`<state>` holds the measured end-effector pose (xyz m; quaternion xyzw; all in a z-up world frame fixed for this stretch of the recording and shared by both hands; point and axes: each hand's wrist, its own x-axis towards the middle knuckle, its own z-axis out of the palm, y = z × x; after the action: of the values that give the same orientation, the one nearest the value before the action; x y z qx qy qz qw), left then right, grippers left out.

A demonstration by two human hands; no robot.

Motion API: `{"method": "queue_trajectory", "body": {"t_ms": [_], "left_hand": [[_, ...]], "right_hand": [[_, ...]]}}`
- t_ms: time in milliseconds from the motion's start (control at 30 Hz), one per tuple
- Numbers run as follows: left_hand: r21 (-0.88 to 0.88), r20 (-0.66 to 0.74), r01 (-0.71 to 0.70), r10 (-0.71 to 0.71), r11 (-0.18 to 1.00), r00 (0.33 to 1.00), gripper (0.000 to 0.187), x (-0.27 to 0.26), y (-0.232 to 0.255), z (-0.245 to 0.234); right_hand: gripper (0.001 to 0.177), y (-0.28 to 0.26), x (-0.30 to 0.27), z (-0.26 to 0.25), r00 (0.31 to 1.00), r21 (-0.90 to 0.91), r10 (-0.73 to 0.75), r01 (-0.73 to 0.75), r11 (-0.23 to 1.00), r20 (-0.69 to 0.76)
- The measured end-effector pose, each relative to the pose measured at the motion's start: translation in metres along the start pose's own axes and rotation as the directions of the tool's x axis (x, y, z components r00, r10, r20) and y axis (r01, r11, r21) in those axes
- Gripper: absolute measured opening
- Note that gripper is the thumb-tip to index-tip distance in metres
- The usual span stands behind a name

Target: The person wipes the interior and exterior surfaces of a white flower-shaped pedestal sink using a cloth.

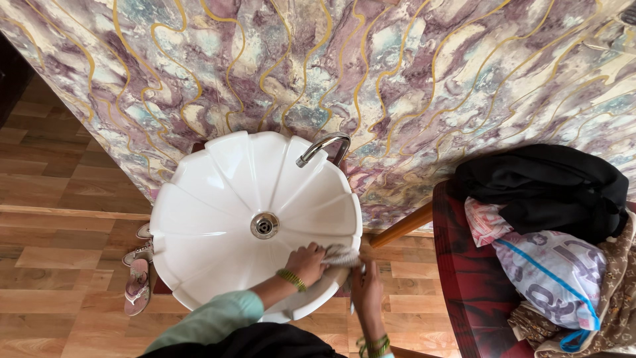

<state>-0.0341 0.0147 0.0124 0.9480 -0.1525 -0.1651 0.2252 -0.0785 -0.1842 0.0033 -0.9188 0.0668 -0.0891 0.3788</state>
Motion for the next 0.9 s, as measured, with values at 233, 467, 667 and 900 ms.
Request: {"method": "queue_trajectory", "body": {"t_ms": [233, 467, 667, 900], "left_hand": [[-0.046, -0.007, -0.064, 0.064, 0.997, 0.998, 0.041, -0.026, -0.011, 0.002], [0.033, -0.098, -0.008, 0.012, 0.999, 0.995, 0.033, 0.028, -0.001, 0.003], [-0.007, -0.104, 0.013, -0.014, 1.0, 0.994, 0.035, 0.028, 0.002, -0.003], [-0.03, 0.021, -0.068, 0.069, 0.997, 0.997, 0.04, -0.019, -0.015, 0.003]], "right_hand": [[0.027, 0.01, -0.046, 0.012, 0.996, 0.153, -0.059, 0.069, 0.986, -0.067], [0.027, -0.014, 0.014, -0.004, 0.994, -0.013, -0.049, 0.048, 0.999, -0.094], [0.029, -0.022, 0.022, -0.007, 0.968, 0.011, -0.184, 0.188, 0.982, -0.173], [0.024, 0.018, -0.029, 0.016, 0.999, 0.036, 0.046, -0.047, 0.998, 0.02]]}}
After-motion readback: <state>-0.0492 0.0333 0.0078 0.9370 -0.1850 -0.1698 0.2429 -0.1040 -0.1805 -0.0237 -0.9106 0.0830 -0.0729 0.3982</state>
